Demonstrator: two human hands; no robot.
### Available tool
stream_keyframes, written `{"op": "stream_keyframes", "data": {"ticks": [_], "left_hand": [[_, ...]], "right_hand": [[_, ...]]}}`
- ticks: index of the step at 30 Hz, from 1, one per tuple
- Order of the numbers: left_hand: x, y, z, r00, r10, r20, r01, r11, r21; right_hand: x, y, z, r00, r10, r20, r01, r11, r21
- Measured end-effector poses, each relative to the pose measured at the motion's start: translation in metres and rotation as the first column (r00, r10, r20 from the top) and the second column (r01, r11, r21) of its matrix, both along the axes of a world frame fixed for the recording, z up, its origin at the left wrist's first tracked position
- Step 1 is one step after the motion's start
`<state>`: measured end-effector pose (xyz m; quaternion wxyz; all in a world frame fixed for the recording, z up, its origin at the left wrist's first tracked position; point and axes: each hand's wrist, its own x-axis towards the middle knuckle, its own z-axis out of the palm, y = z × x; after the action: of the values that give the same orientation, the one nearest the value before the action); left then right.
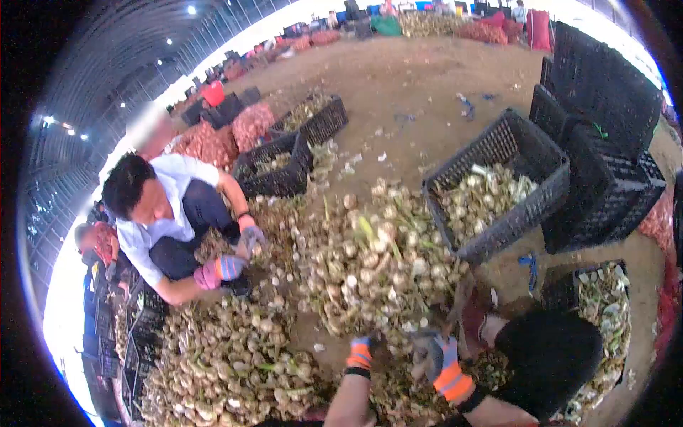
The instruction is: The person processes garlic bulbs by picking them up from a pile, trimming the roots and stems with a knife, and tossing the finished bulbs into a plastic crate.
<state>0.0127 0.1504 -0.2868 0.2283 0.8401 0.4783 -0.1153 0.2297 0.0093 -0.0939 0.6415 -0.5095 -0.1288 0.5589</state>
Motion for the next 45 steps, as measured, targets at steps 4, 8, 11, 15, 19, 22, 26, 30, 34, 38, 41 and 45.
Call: {"op": "stream_keyframes", "data": {"ticks": [4,8,11,15,19,22,26,30,34,38,41,45], "left_hand": [[0.068,-0.012,-0.111,0.969,0.082,0.233,-0.169,0.908,0.383],[0.051,-0.026,-0.124,0.546,0.300,0.782,-0.349,0.930,-0.113],[0.051,-0.030,-0.074,0.137,0.657,0.741,-0.312,0.739,-0.597],[0.047,-0.053,0.048,-0.411,0.865,0.287,0.015,0.321,-0.947],[0.051,-0.096,0.191,-0.063,0.860,0.506,-0.047,0.504,-0.862],[0.045,-0.116,0.259,-0.184,0.936,0.299,0.188,0.332,-0.924],[0.005,-0.116,0.217,-0.299,0.953,-0.041,0.587,0.149,-0.796],[-0.005,-0.133,0.255,-0.468,0.816,0.341,0.150,0.453,-0.879],[-0.016,-0.153,0.255,-0.495,0.815,0.303,0.420,0.529,-0.738],[-0.011,-0.161,0.264,-0.207,0.648,0.733,-0.193,0.708,-0.680],[-0.010,-0.161,0.268,-0.217,0.683,0.697,-0.162,0.679,-0.716],[0.003,-0.176,0.318,0.559,0.434,0.707,-0.532,0.841,-0.096]], "right_hand": [[0.006,0.000,0.032,0.955,-0.031,-0.294,0.027,0.999,-0.020],[0.007,0.007,0.034,0.953,0.000,-0.304,-0.015,0.999,-0.046],[0.009,0.009,-0.034,0.939,-0.058,-0.338,0.045,0.998,-0.046],[-0.009,0.013,-0.078,0.975,-0.019,0.220,0.022,1.000,-0.010],[-0.019,0.013,0.025,0.987,0.155,-0.046,-0.152,0.986,0.070],[-0.025,0.015,-0.037,0.974,0.171,0.149,-0.196,0.966,0.168],[-0.017,-0.003,-0.004,0.758,0.271,0.594,-0.296,0.953,-0.057],[-0.021,-0.027,0.067,0.312,0.243,0.919,-0.495,0.867,-0.061],[-0.045,-0.046,0.136,-0.392,0.460,0.797,-0.592,0.537,-0.601],[-0.056,-0.056,0.154,-0.456,0.451,0.767,-0.610,0.469,-0.638],[-0.057,-0.055,0.150,-0.459,0.431,0.777,-0.611,0.481,-0.629],[-0.058,-0.050,0.140,-0.471,0.467,0.749,-0.589,0.465,-0.661]]}}
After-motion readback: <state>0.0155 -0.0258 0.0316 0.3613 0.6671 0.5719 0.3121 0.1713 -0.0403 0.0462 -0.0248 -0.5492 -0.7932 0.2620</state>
